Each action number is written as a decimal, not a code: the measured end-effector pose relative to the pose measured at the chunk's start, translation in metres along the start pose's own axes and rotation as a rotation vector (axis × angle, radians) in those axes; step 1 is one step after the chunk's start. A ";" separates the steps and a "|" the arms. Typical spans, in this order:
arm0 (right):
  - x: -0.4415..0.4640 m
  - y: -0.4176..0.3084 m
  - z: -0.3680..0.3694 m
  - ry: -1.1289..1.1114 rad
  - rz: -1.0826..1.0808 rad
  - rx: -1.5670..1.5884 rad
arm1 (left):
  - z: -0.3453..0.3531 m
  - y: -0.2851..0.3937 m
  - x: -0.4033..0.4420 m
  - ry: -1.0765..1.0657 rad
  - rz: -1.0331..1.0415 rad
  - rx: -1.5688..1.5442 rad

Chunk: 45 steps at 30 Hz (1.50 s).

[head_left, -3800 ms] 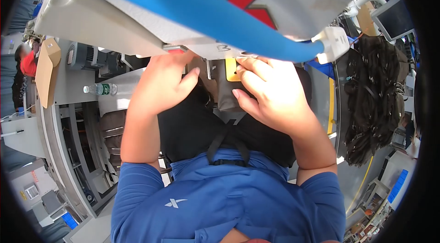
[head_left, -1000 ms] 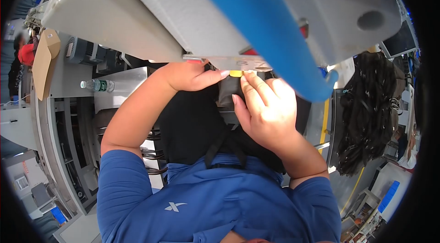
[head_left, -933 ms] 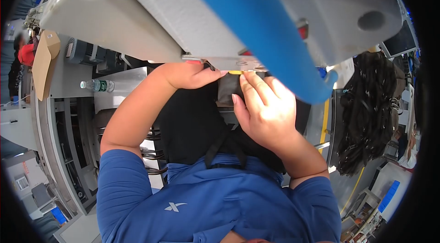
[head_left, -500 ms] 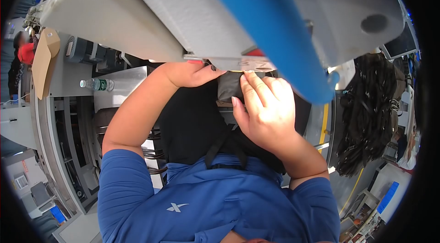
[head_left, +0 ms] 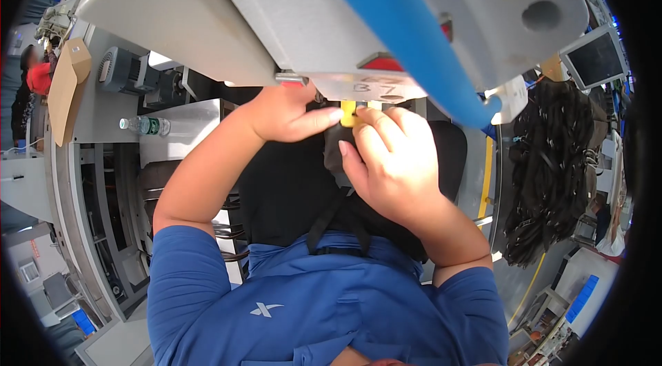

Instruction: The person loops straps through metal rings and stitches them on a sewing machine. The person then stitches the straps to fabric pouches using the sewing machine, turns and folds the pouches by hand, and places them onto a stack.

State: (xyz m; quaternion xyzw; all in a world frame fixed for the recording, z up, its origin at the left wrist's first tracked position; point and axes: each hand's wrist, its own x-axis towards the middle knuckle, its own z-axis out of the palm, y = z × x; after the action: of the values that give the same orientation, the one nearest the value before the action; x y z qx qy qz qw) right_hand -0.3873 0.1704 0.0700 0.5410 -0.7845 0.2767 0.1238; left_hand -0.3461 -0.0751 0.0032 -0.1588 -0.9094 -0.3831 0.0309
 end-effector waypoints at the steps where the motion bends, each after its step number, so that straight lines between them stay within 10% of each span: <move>1: -0.002 -0.001 0.003 0.022 -0.018 0.008 | 0.003 0.003 -0.002 0.075 0.092 -0.025; 45: -0.001 -0.012 0.000 -0.031 0.006 -0.086 | 0.002 0.014 0.010 0.086 0.085 -0.040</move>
State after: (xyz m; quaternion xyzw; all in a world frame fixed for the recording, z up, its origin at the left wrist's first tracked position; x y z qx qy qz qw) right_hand -0.3757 0.1675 0.0729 0.5368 -0.7993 0.2346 0.1340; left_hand -0.3511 -0.0615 0.0129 -0.1812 -0.8919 -0.4060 0.0831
